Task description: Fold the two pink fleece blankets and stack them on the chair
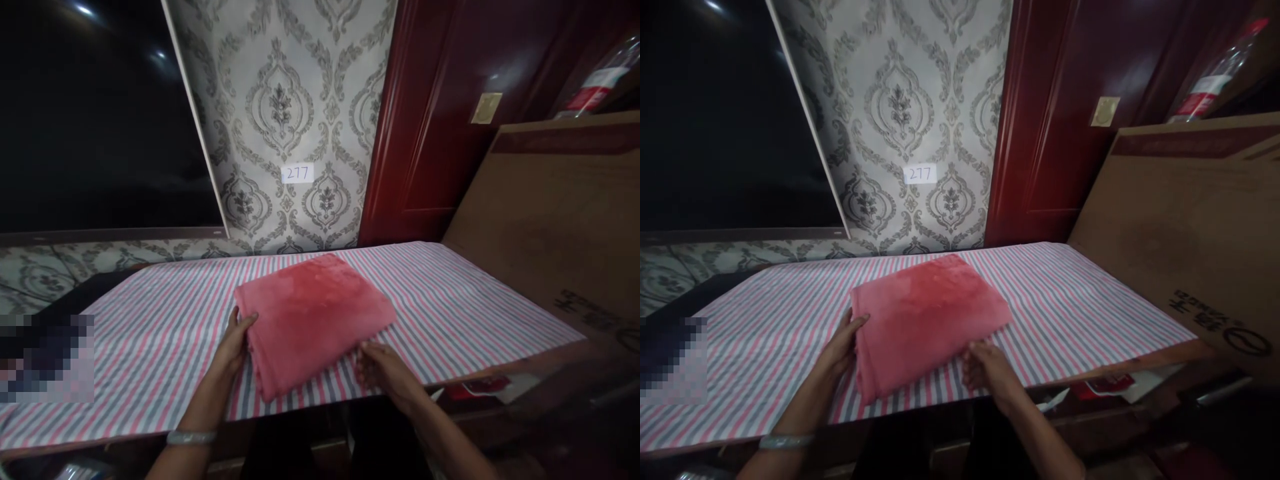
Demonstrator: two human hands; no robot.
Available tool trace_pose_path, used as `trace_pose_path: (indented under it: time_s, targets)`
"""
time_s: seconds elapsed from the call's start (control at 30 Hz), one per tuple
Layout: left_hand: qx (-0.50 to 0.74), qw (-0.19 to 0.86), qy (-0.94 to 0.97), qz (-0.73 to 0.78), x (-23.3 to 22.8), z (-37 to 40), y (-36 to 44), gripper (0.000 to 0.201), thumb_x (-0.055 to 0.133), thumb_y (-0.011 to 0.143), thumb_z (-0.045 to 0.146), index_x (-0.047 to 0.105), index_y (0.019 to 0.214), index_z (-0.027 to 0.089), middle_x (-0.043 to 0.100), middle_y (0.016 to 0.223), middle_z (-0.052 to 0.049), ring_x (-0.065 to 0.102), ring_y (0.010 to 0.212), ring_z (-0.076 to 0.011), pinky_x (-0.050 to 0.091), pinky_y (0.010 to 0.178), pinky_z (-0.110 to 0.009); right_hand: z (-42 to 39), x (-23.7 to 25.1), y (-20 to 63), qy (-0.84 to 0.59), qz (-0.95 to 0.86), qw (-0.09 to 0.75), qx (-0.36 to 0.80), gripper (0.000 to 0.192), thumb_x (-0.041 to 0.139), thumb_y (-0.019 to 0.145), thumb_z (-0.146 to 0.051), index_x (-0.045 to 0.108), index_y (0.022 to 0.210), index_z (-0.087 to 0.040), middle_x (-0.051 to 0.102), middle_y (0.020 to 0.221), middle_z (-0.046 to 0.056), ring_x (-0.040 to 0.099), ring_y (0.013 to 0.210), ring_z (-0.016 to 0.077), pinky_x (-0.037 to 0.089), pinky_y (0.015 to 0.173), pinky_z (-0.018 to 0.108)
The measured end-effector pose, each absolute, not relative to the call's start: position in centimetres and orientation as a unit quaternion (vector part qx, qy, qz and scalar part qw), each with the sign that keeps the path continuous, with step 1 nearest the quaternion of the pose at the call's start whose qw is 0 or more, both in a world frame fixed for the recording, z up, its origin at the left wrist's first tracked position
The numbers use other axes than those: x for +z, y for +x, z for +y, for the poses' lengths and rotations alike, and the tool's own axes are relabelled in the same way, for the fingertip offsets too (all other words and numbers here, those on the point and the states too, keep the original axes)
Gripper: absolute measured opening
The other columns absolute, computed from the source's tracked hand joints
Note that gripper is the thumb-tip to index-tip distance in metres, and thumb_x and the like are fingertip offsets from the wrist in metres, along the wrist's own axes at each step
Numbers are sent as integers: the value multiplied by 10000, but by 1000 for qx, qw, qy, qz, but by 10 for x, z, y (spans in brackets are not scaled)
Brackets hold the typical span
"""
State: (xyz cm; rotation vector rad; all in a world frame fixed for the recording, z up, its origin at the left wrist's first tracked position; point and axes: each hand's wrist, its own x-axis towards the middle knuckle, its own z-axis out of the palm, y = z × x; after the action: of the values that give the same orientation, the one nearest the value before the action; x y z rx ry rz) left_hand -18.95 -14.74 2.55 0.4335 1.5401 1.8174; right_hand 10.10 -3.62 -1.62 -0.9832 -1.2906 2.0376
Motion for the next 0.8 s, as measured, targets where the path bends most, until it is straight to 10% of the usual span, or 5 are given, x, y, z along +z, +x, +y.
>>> trace_pose_path:
  time_s: [0.13,0.6,0.8]
  targets:
    - [726,335,154,580,44,-144,-175,764,724,753,247,408,1448,270,704,1182,-87,707,993,-247,598,799,-326,-71,-18,91,-287,-378,191,859,614,777,662,-678,667,964,-155,746,887,139,727,782,268,546,727,374]
    - [712,393,66,579,2,-211,-166,1143,777,736,197,16,1581,312,749,983,-51,748,813,-224,596,779,-370,-77,-34,56,-319,-220,383,839,561,870,600,-363,672,1094,-185,742,1114,108,661,1104,335,527,985,480]
    - [697,428,70,571,19,-192,-220,384,677,778,217,608,1155,189,711,839,-58,701,671,-193,589,717,-325,-78,-31,60,-302,-204,371,854,521,876,618,-354,675,1060,-166,721,1187,120,658,1113,330,530,984,450]
